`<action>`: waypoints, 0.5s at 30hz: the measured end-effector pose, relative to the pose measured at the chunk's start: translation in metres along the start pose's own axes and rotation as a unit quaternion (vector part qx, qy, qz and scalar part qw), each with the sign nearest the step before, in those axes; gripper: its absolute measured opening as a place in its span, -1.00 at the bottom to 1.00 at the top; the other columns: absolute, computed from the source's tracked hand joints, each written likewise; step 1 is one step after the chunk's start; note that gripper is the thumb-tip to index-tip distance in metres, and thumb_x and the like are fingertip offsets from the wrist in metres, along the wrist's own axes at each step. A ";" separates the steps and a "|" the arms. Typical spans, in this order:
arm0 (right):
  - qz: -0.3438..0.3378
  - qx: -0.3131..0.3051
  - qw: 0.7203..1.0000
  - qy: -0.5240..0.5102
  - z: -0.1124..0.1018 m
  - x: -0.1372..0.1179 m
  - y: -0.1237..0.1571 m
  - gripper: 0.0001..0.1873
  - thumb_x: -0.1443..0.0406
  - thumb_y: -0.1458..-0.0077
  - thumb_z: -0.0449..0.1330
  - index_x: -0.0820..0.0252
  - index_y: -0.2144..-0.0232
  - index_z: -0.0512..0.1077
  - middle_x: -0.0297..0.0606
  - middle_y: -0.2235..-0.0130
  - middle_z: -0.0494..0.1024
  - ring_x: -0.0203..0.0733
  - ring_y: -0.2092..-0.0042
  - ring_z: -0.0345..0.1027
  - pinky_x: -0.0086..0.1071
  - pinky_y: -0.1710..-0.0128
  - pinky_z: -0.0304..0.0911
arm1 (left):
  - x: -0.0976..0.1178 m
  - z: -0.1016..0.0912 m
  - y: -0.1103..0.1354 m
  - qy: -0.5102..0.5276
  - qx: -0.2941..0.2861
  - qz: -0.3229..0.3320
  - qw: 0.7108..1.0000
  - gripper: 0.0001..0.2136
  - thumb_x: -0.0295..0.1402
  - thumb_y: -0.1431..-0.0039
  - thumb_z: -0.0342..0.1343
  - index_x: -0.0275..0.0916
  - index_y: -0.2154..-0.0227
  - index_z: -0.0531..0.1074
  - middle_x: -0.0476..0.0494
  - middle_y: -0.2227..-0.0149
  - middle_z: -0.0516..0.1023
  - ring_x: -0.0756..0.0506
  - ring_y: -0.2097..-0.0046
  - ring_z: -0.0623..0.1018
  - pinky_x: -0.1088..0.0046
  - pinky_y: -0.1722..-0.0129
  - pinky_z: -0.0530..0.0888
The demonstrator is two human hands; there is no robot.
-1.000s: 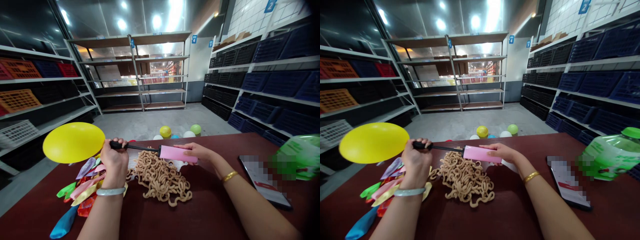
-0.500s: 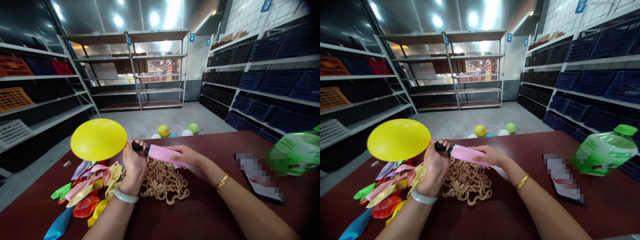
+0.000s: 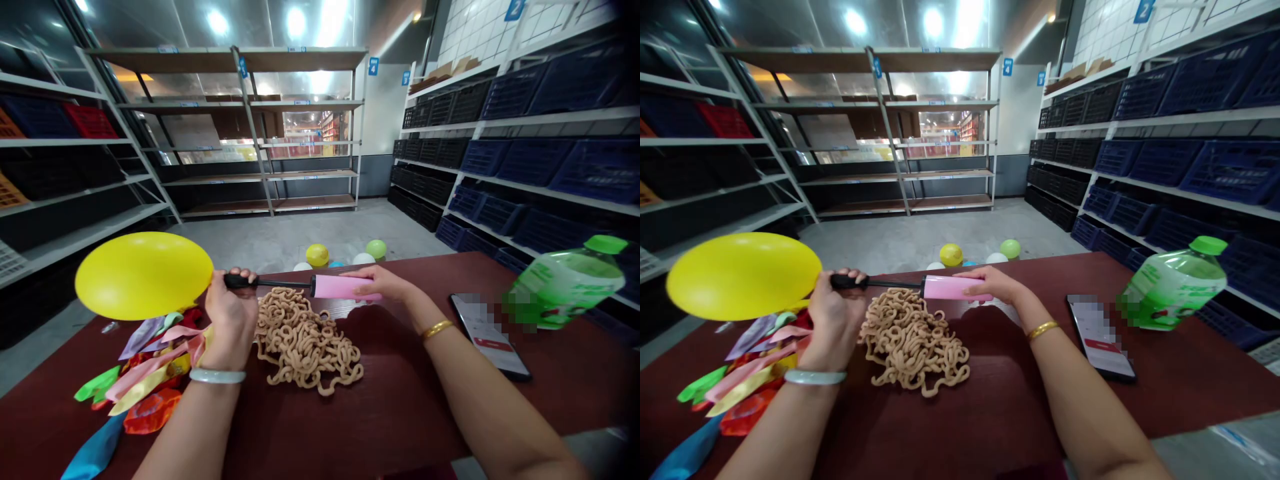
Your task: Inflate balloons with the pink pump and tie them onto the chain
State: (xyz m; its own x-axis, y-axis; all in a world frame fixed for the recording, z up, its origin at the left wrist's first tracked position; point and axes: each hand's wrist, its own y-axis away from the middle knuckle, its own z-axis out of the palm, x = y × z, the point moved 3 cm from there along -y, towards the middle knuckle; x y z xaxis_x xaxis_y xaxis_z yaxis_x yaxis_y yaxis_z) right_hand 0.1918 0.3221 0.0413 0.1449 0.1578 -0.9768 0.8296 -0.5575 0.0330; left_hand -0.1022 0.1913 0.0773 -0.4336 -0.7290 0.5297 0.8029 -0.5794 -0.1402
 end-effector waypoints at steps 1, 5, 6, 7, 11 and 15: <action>-0.005 0.005 1.000 0.011 0.004 -0.004 -0.001 -0.31 0.15 0.04 0.40 0.12 -0.16 0.42 -0.13 -0.03 0.53 -0.24 0.29 0.47 -0.44 0.39 0.40 | -0.008 0.002 0.007 0.004 -0.006 -0.009 1.000 -0.86 -0.46 -0.08 0.10 -0.21 0.44 0.21 0.04 0.51 0.32 0.01 0.47 0.39 0.50 0.44 0.36; -0.046 0.017 0.995 0.085 0.035 -0.024 -0.004 -0.29 0.13 -0.01 0.35 0.15 -0.21 0.36 -0.10 -0.07 0.52 -0.12 0.17 0.48 -0.33 0.25 0.43 | -0.035 0.010 0.033 0.009 -0.041 -0.057 0.997 -0.87 -0.42 -0.12 0.14 -0.21 0.41 0.25 0.01 0.48 0.35 0.01 0.43 0.41 0.48 0.37 0.40; -0.069 0.025 0.991 0.108 0.044 -0.030 -0.004 -0.29 0.14 -0.02 0.35 0.18 -0.21 0.36 -0.11 -0.08 0.52 -0.06 0.08 0.46 -0.28 0.14 0.42 | -0.037 0.011 0.037 0.009 -0.046 -0.066 0.997 -0.87 -0.42 -0.13 0.14 -0.22 0.41 0.26 0.01 0.48 0.35 0.01 0.44 0.41 0.48 0.37 0.40; -0.093 0.039 0.987 0.126 0.052 -0.035 -0.004 -0.30 0.15 -0.03 0.34 0.19 -0.21 0.37 -0.11 -0.10 0.51 -0.01 0.00 0.43 -0.23 0.03 0.38 | -0.037 0.013 0.039 0.011 -0.047 -0.072 0.996 -0.87 -0.42 -0.13 0.14 -0.22 0.42 0.26 0.01 0.48 0.35 0.01 0.44 0.40 0.48 0.37 0.40; -0.089 0.035 0.987 0.132 0.065 -0.040 -0.004 -0.31 0.14 -0.04 0.32 0.20 -0.21 0.36 -0.11 -0.04 0.55 -0.07 0.10 0.46 -0.26 0.11 0.39 | -0.020 0.017 0.035 0.001 -0.047 -0.074 0.996 -0.87 -0.44 -0.12 0.13 -0.22 0.42 0.26 0.01 0.49 0.34 0.01 0.46 0.40 0.46 0.39 0.40; -0.049 -0.026 0.994 0.090 0.045 -0.029 -0.003 -0.36 0.11 -0.05 0.31 0.23 -0.16 0.41 -0.18 0.21 0.59 -0.31 0.40 0.38 -0.47 0.46 0.29 | 0.012 0.015 0.014 -0.024 -0.048 -0.023 0.998 -0.86 -0.46 -0.09 0.13 -0.20 0.44 0.25 0.03 0.50 0.33 0.01 0.47 0.39 0.48 0.44 0.38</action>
State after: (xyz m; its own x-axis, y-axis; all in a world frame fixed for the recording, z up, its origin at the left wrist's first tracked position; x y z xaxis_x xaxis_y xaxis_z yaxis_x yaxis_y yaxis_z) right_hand 0.1614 0.2825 0.0606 0.1513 0.3553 -0.9224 0.8708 -0.4895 -0.0457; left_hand -0.0899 0.1795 0.0944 -0.4475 -0.6830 0.5773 0.7381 -0.6466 -0.1928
